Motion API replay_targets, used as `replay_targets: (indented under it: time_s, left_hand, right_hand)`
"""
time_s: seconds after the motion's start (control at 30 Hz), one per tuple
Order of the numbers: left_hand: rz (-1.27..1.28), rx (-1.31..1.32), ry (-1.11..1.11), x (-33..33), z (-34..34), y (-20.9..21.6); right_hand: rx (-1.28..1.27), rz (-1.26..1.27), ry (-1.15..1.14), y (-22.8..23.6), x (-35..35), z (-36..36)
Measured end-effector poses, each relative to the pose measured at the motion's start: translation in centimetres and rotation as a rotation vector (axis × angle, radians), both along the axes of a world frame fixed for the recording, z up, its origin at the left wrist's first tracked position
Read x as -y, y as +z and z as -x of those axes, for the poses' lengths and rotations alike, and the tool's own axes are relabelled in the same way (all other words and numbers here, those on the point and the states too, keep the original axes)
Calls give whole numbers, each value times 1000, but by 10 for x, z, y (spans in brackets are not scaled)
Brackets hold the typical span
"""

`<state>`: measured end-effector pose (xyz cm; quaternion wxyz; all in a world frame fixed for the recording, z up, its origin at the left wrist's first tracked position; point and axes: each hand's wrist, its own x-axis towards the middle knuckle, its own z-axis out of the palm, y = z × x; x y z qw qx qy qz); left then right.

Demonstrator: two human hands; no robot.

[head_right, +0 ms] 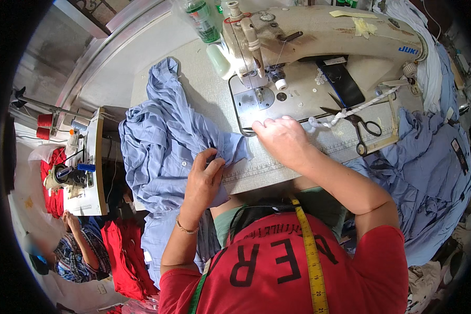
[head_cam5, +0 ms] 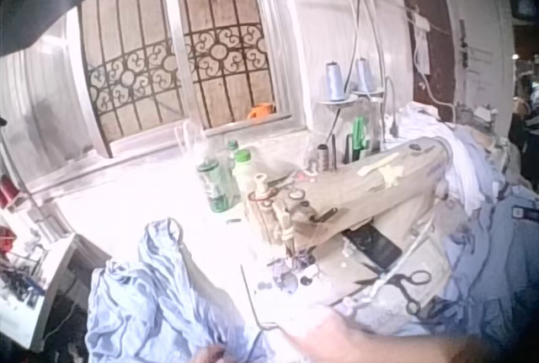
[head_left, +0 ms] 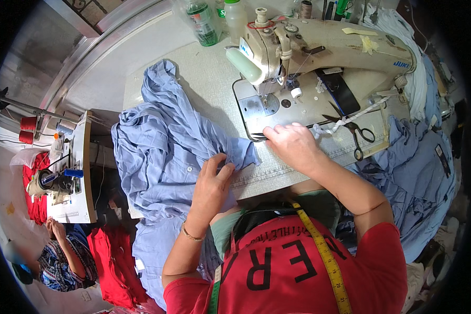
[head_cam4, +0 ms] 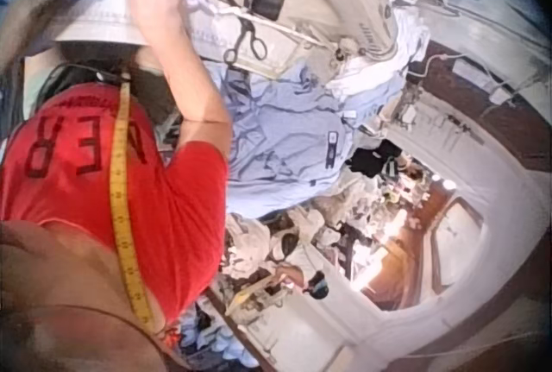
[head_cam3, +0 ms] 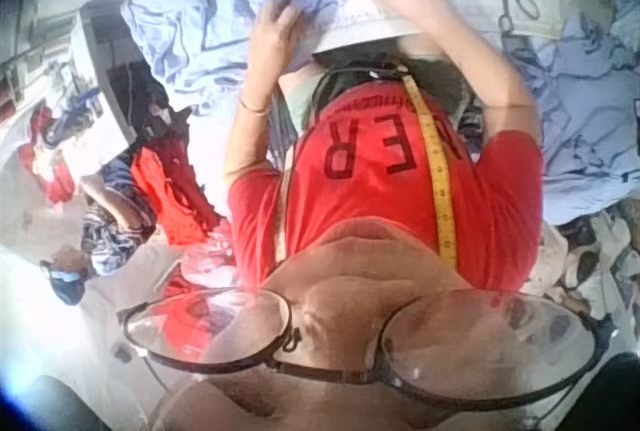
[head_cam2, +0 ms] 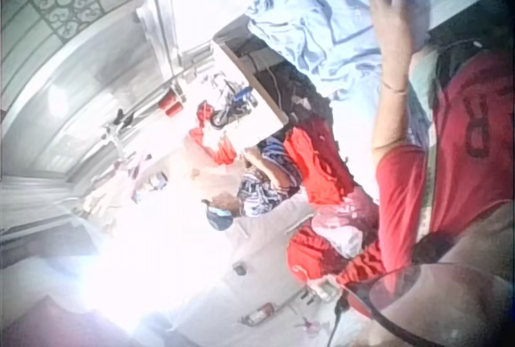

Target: The person uses an industrial sewing machine to stitch a blue button-down shirt, aligning the fabric with their hands and occasionally using shears to trim threads.

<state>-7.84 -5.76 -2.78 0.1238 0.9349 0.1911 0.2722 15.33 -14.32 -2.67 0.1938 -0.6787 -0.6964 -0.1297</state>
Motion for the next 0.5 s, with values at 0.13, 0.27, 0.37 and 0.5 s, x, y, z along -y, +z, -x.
replay_targets:
  time_s: [0.13,0.27,0.37,0.5]
  left_hand:
    - [-12,30,2,1,1,-5]
    - [18,32,8,1,2,-5]
    - [43,29,13,2,0,-3]
    - [36,31,14,2,0,-3]
  right_hand:
    - [105,11,32,-2,-7,0]
    - [99,-1,71,3,-7,6]
    - [102,-7,80,4,-5,7]
    - [103,-16,85,4,-5,7]
